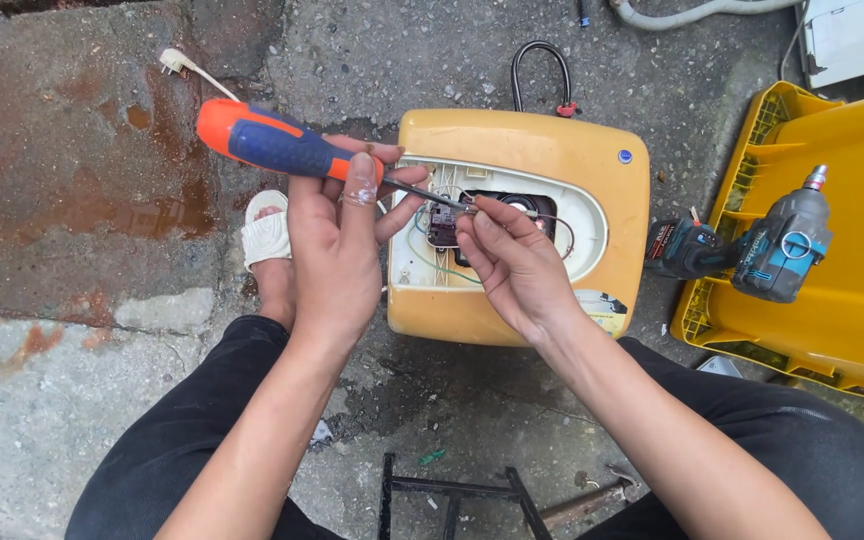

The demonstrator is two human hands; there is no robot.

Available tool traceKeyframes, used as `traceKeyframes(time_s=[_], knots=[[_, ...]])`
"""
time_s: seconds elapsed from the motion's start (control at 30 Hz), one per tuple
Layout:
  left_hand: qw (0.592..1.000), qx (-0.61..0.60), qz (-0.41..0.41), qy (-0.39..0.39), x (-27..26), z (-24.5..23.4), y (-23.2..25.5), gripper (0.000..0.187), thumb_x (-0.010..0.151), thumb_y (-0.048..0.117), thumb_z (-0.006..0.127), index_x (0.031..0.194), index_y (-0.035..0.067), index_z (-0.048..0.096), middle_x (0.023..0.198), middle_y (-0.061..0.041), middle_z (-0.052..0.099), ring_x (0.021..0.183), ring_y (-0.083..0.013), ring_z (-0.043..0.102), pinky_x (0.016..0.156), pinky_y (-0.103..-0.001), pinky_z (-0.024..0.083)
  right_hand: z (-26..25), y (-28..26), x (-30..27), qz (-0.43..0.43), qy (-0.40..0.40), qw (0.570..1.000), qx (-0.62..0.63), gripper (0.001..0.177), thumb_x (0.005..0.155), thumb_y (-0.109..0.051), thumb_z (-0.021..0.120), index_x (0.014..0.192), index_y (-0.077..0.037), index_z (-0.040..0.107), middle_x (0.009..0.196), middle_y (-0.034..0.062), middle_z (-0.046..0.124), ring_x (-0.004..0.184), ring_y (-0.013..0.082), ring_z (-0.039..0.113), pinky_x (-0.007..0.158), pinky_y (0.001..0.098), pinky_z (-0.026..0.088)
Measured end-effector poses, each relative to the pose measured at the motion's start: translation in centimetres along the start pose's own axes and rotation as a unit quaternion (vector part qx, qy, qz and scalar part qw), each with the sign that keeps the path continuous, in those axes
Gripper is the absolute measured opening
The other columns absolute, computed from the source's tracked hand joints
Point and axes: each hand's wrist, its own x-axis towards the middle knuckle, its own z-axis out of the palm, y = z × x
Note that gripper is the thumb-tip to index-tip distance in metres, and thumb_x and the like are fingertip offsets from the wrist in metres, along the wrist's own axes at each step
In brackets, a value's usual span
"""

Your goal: Repairing the internal electrical components of a water heater using a screwdriver and manual wire manipulation.

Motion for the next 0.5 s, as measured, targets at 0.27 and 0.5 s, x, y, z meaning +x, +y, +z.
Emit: traceKeyframes(time_s=[0.27, 0.5], knots=[[0.991, 0.009, 0.016, -0.129, 0.0, -1.4, -0.1, 0.014, 0.108, 0.014, 0.052, 0.121, 0.011, 0.048, 0.121, -0.012, 0.064, 0.108, -0.0218, 0.073, 0.102, -0.037, 0.062, 1.3, -0.7, -0.2, -0.107, -0.085, 0.921, -0.366, 0.021, 0.089, -0.004, 0.075, 0.109, 0.003, 0.072, 0.095, 0.02, 0.078, 0.089, 0.0252, 0.079, 0.082, 0.0325, 0.07], [0.929, 0.29, 0.143, -0.181, 0.2, -1.7, -1.4, 0.019, 0.103, 0.014, 0.054, 0.119, 0.003, 0.055, 0.113, -0.008, 0.073, 0.104, -0.0238, 0.075, 0.094, -0.035, 0.054, 0.9, -1.6, 2.3, -0.289, -0.214, 0.672, -0.647, 0.006, 0.092, -0.009, 0.08, 0.093, -0.008, 0.075, 0.092, 0.0032, 0.069, 0.067, 0.0125, 0.057, 0.067, 0.0262, 0.048]])
